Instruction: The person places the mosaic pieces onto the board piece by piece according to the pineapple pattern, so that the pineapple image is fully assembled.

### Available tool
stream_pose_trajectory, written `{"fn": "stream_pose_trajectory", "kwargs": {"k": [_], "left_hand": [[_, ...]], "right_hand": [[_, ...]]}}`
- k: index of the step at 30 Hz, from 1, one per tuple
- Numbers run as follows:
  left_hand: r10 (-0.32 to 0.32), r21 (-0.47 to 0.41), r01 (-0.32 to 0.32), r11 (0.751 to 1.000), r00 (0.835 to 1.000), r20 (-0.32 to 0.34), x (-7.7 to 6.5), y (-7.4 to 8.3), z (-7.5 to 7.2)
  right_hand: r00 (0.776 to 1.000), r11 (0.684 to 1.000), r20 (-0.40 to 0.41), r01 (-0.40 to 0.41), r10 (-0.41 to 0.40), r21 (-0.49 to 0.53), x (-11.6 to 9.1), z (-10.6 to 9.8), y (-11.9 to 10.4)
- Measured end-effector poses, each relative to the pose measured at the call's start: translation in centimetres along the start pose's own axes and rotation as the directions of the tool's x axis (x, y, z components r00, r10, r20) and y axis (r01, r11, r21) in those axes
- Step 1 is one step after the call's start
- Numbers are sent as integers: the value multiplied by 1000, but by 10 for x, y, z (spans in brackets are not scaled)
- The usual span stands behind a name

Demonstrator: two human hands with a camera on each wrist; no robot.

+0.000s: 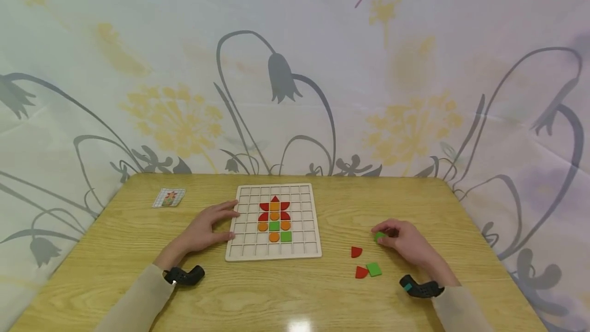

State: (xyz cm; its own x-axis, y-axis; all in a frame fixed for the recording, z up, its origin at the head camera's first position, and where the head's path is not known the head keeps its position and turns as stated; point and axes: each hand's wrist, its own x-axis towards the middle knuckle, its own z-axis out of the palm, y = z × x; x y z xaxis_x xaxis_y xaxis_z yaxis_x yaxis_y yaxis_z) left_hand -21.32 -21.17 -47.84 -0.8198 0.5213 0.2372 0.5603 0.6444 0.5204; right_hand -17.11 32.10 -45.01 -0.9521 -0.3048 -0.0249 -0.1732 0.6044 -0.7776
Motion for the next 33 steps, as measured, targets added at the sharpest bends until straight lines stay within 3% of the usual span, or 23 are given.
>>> {"fn": "stream_pose_trajectory", "kwargs": {"k": [4,8,15,19,26,33], "left_hand": [[6,-6,-6,1000,1000,1,1,1,-1],[16,-9,-16,1000,1000,-7,1,1,-1],[21,-6,-21,1000,1000,-19,1,0,0],[24,-5,-24,1000,1000,-19,1,-1,1],[47,7,-47,999,998,-36,0,-2,2],[45,1,-45,999,998,-32,1,-1,1]], "right_hand": [[990,997,-124,-65,68,30,-1,2,-2],[982,996,-175,-54,67,75,1,5,-4],[988,966,-153,6,35,260,8,14,-8],[987,968,-157,22,18,248,14,24,-15],[982,987,-178,82,-56,141,26,44,-38],[988,973,-126,114,-90,202,42,66,-57]]}}
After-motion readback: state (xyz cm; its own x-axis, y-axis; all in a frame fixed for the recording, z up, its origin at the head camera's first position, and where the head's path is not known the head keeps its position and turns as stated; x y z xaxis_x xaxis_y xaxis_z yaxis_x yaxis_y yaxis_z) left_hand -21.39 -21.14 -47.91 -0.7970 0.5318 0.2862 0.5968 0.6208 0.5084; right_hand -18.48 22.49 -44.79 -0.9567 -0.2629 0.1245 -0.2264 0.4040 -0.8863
